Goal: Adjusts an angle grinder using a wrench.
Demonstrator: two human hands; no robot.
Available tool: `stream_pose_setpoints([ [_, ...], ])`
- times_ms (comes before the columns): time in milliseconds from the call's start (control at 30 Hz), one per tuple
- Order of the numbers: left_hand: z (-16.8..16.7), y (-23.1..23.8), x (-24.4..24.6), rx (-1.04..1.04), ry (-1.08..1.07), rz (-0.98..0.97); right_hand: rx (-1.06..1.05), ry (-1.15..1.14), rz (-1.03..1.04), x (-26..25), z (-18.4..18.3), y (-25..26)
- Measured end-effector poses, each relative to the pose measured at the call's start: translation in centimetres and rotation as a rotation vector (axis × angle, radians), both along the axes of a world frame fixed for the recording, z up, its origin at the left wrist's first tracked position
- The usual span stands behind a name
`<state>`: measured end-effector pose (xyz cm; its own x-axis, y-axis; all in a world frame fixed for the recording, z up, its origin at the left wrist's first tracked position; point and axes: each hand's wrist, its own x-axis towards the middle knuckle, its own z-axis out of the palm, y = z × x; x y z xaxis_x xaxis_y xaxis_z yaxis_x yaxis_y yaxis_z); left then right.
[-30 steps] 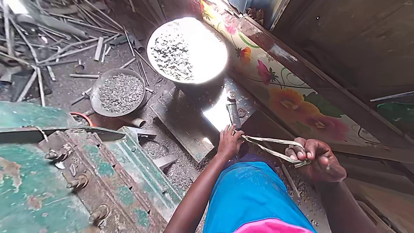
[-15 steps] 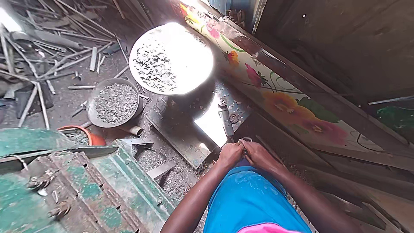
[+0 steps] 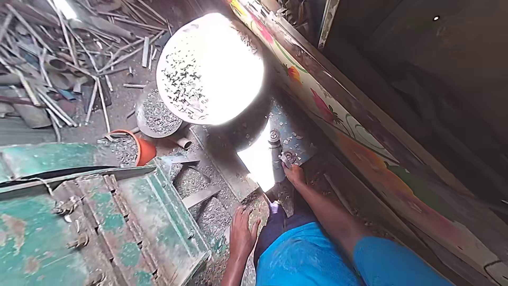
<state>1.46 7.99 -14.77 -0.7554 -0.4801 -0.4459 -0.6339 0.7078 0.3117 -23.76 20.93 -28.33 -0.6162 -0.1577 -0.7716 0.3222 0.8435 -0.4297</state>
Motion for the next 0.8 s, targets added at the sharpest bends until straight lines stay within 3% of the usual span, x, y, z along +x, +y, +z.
stream_pose_setpoints([
  [167,1.0,4.5,8.0,0.147,-0.145,0.348,0.028,0.066,-0.047,1.6,-2.4,-3.7],
  [300,1.6,7.7,11.4,0.239,-0.224,0.591,0.137,0.192,-0.017,3.1,-4.4,-5.8],
  [433,1.0,8.4,12.7,0.260,-0.218,0.661,0.159,0.147,-0.016,2.7,-4.5,-6.1],
  [600,-0.7,5.2,9.5,0.319,-0.062,0.750,0.079,0.191,0.033,1.1,-3.5,-3.7],
  [700,-1.1,2.9,4.1,0.465,0.132,0.819,0.007,0.207,0.092,0.7,-2.0,-1.6],
  [800,-1.1,0.0,-2.1,0.652,0.296,0.740,-0.120,0.260,0.093,2.3,0.7,0.1],
])
